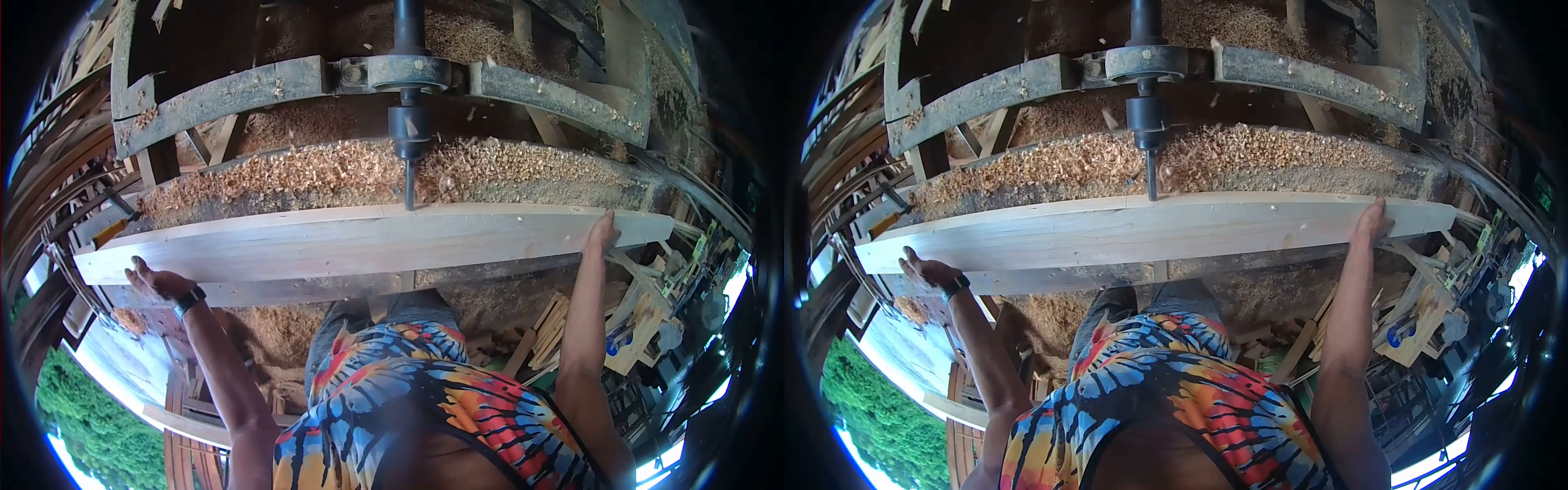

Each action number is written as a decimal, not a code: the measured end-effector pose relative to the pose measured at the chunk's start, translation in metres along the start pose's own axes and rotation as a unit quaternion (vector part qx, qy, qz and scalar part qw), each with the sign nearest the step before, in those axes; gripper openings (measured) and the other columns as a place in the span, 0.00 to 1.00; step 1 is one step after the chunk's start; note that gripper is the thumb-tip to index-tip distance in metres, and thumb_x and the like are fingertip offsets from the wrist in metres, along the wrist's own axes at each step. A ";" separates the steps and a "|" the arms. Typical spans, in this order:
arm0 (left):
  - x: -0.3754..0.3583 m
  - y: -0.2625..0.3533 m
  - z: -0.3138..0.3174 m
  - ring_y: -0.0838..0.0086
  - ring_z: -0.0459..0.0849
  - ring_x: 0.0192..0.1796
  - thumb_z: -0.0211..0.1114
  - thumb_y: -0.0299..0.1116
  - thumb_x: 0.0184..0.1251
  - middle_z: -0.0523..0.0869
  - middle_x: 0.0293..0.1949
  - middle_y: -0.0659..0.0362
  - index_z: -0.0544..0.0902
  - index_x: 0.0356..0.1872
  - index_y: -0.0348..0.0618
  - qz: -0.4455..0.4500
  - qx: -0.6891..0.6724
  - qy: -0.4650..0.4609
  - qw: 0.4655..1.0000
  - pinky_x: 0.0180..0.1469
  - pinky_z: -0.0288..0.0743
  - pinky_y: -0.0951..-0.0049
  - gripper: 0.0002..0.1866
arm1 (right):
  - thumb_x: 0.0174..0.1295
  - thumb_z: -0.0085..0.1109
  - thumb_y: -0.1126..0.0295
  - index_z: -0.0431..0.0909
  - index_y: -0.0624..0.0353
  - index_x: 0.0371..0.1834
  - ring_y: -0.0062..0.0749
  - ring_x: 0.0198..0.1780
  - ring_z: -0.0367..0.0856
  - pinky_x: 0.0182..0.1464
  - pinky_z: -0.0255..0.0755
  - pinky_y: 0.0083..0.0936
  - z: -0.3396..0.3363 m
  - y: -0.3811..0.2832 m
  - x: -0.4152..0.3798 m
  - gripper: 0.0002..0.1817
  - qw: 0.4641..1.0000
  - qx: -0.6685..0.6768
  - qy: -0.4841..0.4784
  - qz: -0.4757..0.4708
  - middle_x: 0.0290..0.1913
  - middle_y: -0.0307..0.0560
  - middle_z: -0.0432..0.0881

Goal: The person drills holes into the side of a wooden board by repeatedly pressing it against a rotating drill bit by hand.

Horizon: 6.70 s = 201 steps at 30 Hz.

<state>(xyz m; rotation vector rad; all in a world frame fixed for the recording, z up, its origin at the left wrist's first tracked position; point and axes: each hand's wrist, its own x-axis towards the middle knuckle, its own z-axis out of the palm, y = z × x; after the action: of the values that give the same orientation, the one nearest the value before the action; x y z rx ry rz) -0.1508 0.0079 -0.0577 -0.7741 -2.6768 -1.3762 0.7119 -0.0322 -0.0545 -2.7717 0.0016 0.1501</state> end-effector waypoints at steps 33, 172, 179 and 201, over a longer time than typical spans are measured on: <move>0.021 -0.003 0.024 0.46 0.77 0.73 0.47 0.38 0.85 0.77 0.72 0.35 0.87 0.64 0.37 0.135 0.153 -0.007 0.979 0.78 0.69 0.51 0.24 | 0.66 0.61 0.39 0.62 0.83 0.74 0.62 0.71 0.77 0.73 0.71 0.45 0.012 -0.023 0.008 0.53 0.999 -0.029 0.030 -0.026 0.71 0.74 0.75; -0.122 0.107 -0.024 0.46 0.74 0.71 0.85 0.44 0.31 0.78 0.67 0.47 0.73 0.76 0.46 0.531 0.148 -0.498 0.669 0.77 0.58 0.36 0.59 | 0.67 0.65 0.62 0.83 0.63 0.60 0.57 0.70 0.75 0.76 0.63 0.51 -0.019 0.033 -0.036 0.22 0.730 -0.008 -0.058 -0.681 0.62 0.56 0.83; -0.122 0.096 -0.048 0.43 0.59 0.83 0.84 0.59 0.49 0.68 0.79 0.44 0.67 0.82 0.46 0.499 0.134 -0.447 0.730 0.84 0.44 0.38 0.59 | 0.68 0.65 0.57 0.84 0.59 0.62 0.56 0.70 0.74 0.76 0.64 0.49 -0.024 0.034 -0.059 0.23 0.716 0.024 -0.030 -0.697 0.64 0.54 0.83; -0.123 0.067 -0.010 0.50 0.78 0.74 0.71 0.48 0.71 0.87 0.65 0.48 0.86 0.62 0.42 0.477 0.141 -0.258 0.828 0.81 0.59 0.47 0.26 | 0.68 0.66 0.48 0.85 0.58 0.53 0.52 0.70 0.74 0.75 0.63 0.50 -0.008 0.028 -0.080 0.25 0.739 0.008 -0.039 -0.673 0.59 0.52 0.84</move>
<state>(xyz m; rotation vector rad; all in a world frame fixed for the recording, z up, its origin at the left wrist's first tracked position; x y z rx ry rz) -0.0152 -0.0186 -0.0324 -2.2362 -2.0296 -0.5321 0.6321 -0.0625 -0.0488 -2.0435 -1.8863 -0.1270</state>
